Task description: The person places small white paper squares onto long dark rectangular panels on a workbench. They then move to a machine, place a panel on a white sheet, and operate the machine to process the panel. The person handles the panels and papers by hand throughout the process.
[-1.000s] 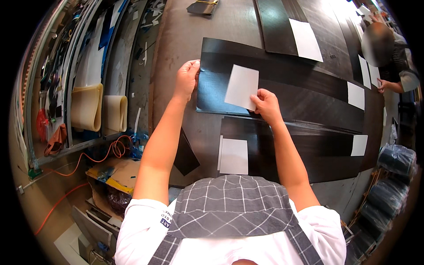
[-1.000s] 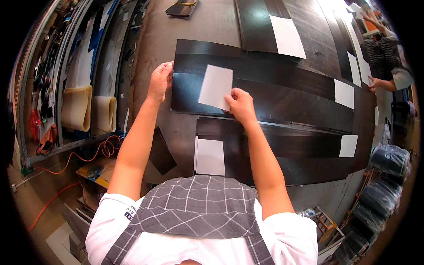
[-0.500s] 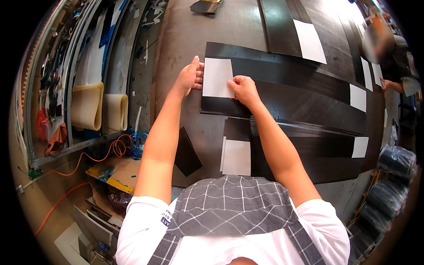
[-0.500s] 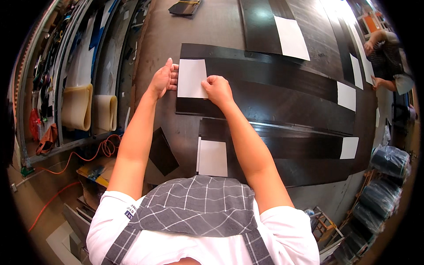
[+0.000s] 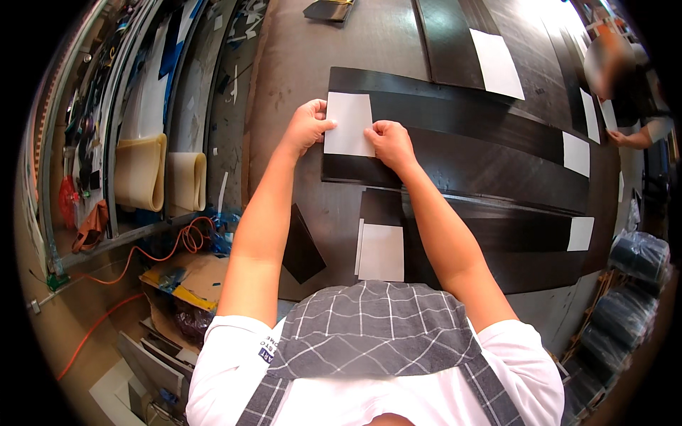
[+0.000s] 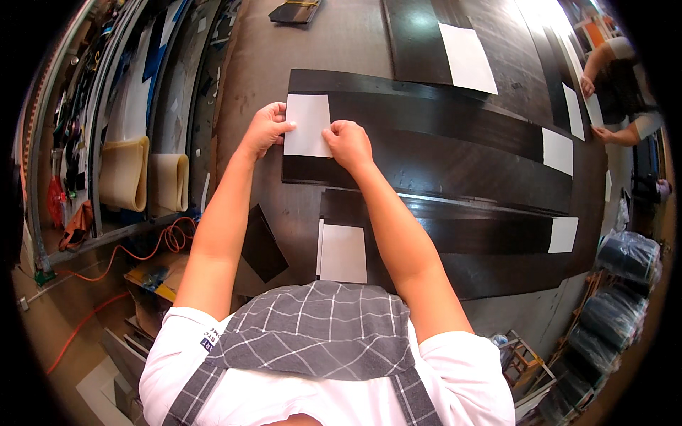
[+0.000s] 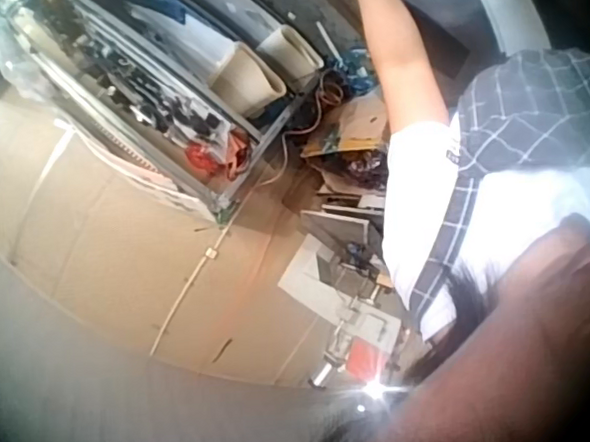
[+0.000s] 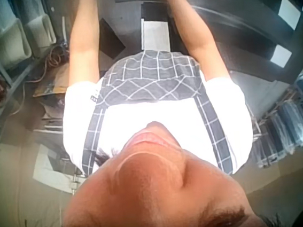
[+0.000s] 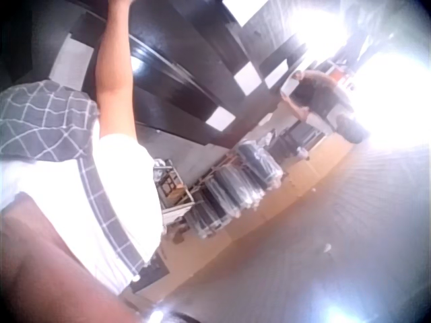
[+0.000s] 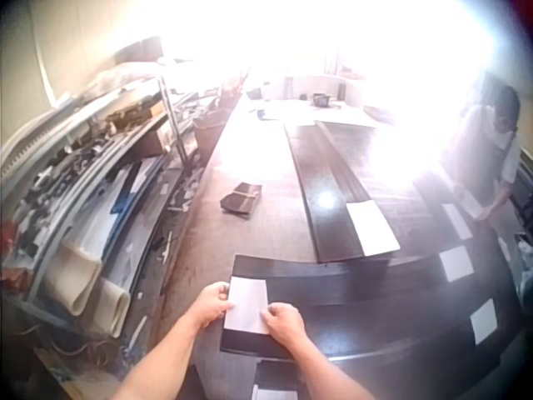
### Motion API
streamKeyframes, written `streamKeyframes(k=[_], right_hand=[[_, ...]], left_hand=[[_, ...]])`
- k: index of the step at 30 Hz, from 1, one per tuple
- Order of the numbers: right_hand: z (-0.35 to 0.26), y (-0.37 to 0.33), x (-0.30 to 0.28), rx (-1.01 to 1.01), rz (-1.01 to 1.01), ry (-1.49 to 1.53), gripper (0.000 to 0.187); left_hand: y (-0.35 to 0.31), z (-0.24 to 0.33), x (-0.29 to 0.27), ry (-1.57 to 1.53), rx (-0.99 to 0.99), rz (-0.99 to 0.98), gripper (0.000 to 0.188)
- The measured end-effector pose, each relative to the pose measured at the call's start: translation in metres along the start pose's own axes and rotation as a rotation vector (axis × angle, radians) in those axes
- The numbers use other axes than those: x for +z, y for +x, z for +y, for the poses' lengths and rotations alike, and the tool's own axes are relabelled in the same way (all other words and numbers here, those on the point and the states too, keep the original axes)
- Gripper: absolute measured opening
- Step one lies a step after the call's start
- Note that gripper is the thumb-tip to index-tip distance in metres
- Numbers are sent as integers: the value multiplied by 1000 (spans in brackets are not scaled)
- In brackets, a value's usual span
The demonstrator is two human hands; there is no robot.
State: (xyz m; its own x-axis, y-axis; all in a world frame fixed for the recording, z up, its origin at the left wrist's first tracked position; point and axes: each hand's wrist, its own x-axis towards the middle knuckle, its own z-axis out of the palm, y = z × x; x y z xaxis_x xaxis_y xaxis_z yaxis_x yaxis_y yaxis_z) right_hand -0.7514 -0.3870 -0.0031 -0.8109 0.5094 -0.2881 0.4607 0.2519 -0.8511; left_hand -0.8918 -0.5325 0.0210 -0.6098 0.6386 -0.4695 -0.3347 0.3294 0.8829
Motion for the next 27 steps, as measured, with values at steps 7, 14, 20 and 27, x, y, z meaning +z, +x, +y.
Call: streamKeyframes(k=[7,14,20,27], right_hand=[[-25,-17,-24,85,1,-167,38],[4,-138,-99,410,-267,422,62],[81,-169,-143,399,307,1943,47],[144,-187,-291,-142,930,1790,37]], left_hand=[[-1,7,15,97,106,70,33],[-88,106,72,262,562,198,37],[-191,184,131,331,1037,49,41],[-240,189,104,262,1144,107,45]])
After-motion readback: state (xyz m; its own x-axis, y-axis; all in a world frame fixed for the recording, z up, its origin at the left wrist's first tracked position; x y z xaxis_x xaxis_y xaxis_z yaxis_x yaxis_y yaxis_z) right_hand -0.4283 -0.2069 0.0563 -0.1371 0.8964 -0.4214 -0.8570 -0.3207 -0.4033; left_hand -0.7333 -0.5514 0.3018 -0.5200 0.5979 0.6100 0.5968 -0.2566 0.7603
